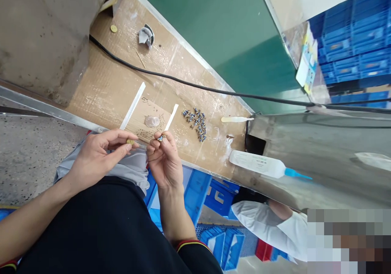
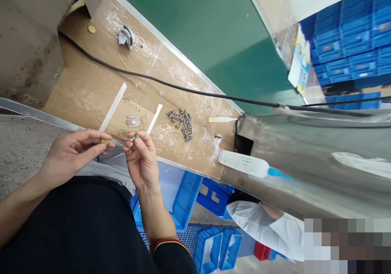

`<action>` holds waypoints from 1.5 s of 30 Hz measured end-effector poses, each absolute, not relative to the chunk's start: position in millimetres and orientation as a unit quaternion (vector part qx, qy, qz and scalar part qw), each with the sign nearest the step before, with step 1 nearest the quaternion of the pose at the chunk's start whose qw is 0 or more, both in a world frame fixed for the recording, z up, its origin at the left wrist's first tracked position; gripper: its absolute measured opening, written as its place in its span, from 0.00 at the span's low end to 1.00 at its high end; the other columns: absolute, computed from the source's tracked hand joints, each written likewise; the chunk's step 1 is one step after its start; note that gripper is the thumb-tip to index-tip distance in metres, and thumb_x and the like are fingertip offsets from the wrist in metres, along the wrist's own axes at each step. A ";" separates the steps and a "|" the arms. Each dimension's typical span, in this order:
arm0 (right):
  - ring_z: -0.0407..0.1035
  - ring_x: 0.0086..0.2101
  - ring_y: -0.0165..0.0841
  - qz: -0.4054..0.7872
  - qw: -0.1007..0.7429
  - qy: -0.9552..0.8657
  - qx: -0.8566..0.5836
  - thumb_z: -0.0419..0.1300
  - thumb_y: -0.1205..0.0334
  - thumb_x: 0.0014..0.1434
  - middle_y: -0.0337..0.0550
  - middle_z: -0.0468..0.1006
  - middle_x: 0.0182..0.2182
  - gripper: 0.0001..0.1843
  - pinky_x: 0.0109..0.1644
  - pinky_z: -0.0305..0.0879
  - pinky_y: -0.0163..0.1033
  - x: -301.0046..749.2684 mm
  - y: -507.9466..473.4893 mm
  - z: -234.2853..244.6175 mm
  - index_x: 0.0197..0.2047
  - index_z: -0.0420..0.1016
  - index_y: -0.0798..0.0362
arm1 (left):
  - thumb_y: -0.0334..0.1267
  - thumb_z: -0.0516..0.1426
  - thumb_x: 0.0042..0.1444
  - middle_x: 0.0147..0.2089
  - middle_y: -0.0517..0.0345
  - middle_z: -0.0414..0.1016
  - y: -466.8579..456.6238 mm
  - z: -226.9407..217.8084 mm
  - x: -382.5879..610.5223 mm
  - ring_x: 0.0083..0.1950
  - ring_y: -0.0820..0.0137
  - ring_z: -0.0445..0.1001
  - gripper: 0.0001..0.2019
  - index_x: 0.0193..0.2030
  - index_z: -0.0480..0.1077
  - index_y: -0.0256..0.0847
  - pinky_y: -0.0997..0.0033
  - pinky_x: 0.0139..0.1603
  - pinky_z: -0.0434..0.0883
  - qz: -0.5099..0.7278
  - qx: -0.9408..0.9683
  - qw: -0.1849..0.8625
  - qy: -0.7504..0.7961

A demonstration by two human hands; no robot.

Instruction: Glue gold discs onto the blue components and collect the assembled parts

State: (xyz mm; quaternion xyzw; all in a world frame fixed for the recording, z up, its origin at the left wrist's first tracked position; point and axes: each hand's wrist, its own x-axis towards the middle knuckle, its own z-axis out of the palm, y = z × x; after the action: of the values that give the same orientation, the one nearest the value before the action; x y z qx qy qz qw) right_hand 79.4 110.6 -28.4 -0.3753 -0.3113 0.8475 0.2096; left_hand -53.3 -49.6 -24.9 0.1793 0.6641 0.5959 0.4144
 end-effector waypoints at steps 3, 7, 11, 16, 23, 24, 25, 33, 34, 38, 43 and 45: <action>0.79 0.36 0.22 0.867 0.189 -0.216 -0.407 0.82 0.68 0.62 0.31 0.88 0.42 0.14 0.44 0.84 0.24 78.4 113.2 -25.5 0.45 0.86 0.43 | 0.49 0.72 0.72 0.48 0.59 0.95 -50.3 -24.8 -52.3 0.48 0.62 0.95 0.11 0.56 0.86 0.50 0.67 0.56 0.91 0.597 0.150 0.445 0.650; 0.80 0.35 0.21 0.875 0.186 -0.144 -0.423 0.81 0.72 0.62 0.33 0.88 0.42 0.15 0.42 0.84 0.23 77.1 111.6 -22.8 0.45 0.85 0.47 | 0.55 0.75 0.68 0.47 0.58 0.95 -49.5 -23.3 -50.8 0.48 0.61 0.95 0.17 0.54 0.84 0.49 0.67 0.55 0.90 0.583 0.132 0.457 0.658; 0.81 0.36 0.20 0.877 0.182 -0.139 -0.423 0.80 0.72 0.65 0.33 0.88 0.42 0.13 0.43 0.84 0.22 77.4 110.1 -23.6 0.45 0.85 0.47 | 0.54 0.74 0.71 0.48 0.56 0.95 -48.8 -23.1 -51.2 0.47 0.61 0.95 0.16 0.54 0.83 0.47 0.66 0.55 0.91 0.603 0.135 0.456 0.640; 0.81 0.38 0.22 0.874 0.183 -0.213 -0.397 0.84 0.63 0.63 0.34 0.88 0.45 0.15 0.46 0.85 0.23 84.6 114.7 -37.7 0.48 0.86 0.46 | 0.49 0.68 0.77 0.48 0.55 0.94 -49.4 -25.1 -52.9 0.48 0.62 0.94 0.12 0.58 0.85 0.47 0.66 0.53 0.92 0.625 0.180 0.431 0.625; 0.83 0.38 0.23 0.836 0.228 -0.363 -0.344 0.82 0.54 0.67 0.33 0.90 0.46 0.12 0.46 0.85 0.26 87.7 111.5 -43.2 0.50 0.88 0.41 | 0.50 0.68 0.78 0.55 0.56 0.94 -48.8 -23.0 -50.3 0.44 0.63 0.94 0.14 0.64 0.86 0.51 0.63 0.54 0.93 0.619 0.194 0.418 0.636; 0.84 0.38 0.24 0.818 0.251 -0.396 -0.334 0.81 0.54 0.69 0.33 0.91 0.46 0.10 0.46 0.86 0.28 87.1 107.7 -40.5 0.50 0.89 0.41 | 0.49 0.68 0.78 0.55 0.55 0.94 -48.5 -22.3 -49.0 0.45 0.62 0.95 0.14 0.64 0.86 0.51 0.62 0.55 0.93 0.620 0.195 0.414 0.637; 0.85 0.38 0.25 0.791 0.279 -0.438 -0.324 0.80 0.55 0.70 0.34 0.91 0.46 0.09 0.46 0.87 0.30 86.6 103.5 -37.4 0.50 0.89 0.40 | 0.49 0.68 0.78 0.55 0.56 0.94 -48.1 -21.7 -47.4 0.46 0.62 0.95 0.13 0.64 0.86 0.51 0.61 0.56 0.93 0.622 0.196 0.406 0.640; 0.90 0.47 0.40 0.467 0.385 -0.768 -0.210 0.70 0.69 0.77 0.41 0.93 0.49 0.15 0.53 0.92 0.51 86.9 83.6 -23.9 0.58 0.89 0.39 | 0.43 0.74 0.73 0.54 0.65 0.94 -45.9 -16.6 -36.6 0.54 0.60 0.95 0.09 0.57 0.88 0.54 0.59 0.60 0.93 0.605 0.229 0.299 0.702; 0.90 0.47 0.40 0.453 0.389 -0.777 -0.197 0.70 0.72 0.76 0.41 0.93 0.49 0.18 0.52 0.93 0.50 86.8 83.5 -24.1 0.59 0.89 0.38 | 0.43 0.73 0.74 0.53 0.66 0.94 -46.2 -16.3 -36.4 0.53 0.61 0.95 0.09 0.57 0.88 0.54 0.60 0.60 0.93 0.596 0.241 0.283 0.712; 0.91 0.47 0.40 0.401 0.400 -0.805 -0.177 0.71 0.75 0.74 0.41 0.93 0.50 0.23 0.51 0.93 0.49 86.7 84.3 -26.0 0.62 0.88 0.37 | 0.43 0.71 0.76 0.54 0.68 0.94 -48.7 -17.1 -37.0 0.51 0.62 0.95 0.08 0.59 0.87 0.56 0.61 0.58 0.93 0.567 0.291 0.240 0.733; 0.92 0.48 0.41 0.375 0.404 -0.819 -0.157 0.73 0.77 0.72 0.41 0.94 0.52 0.26 0.52 0.94 0.47 87.5 86.7 -25.9 0.64 0.88 0.38 | 0.39 0.68 0.79 0.58 0.68 0.93 -51.2 -17.7 -36.9 0.54 0.63 0.95 0.12 0.64 0.84 0.58 0.61 0.60 0.92 0.546 0.350 0.198 0.735; 0.92 0.48 0.40 0.373 0.408 -0.819 -0.153 0.72 0.78 0.71 0.41 0.94 0.52 0.27 0.51 0.94 0.46 87.5 87.3 -25.1 0.65 0.88 0.38 | 0.37 0.67 0.79 0.59 0.67 0.93 -51.4 -17.2 -36.7 0.54 0.64 0.95 0.12 0.64 0.84 0.58 0.62 0.60 0.92 0.545 0.367 0.187 0.731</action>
State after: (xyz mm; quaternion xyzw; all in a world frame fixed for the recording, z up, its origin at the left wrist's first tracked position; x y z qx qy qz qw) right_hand 87.5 87.3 -25.1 -0.1533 -0.8193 0.3728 0.4077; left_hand -36.7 -51.4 -17.2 0.3666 0.7308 0.5446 0.1871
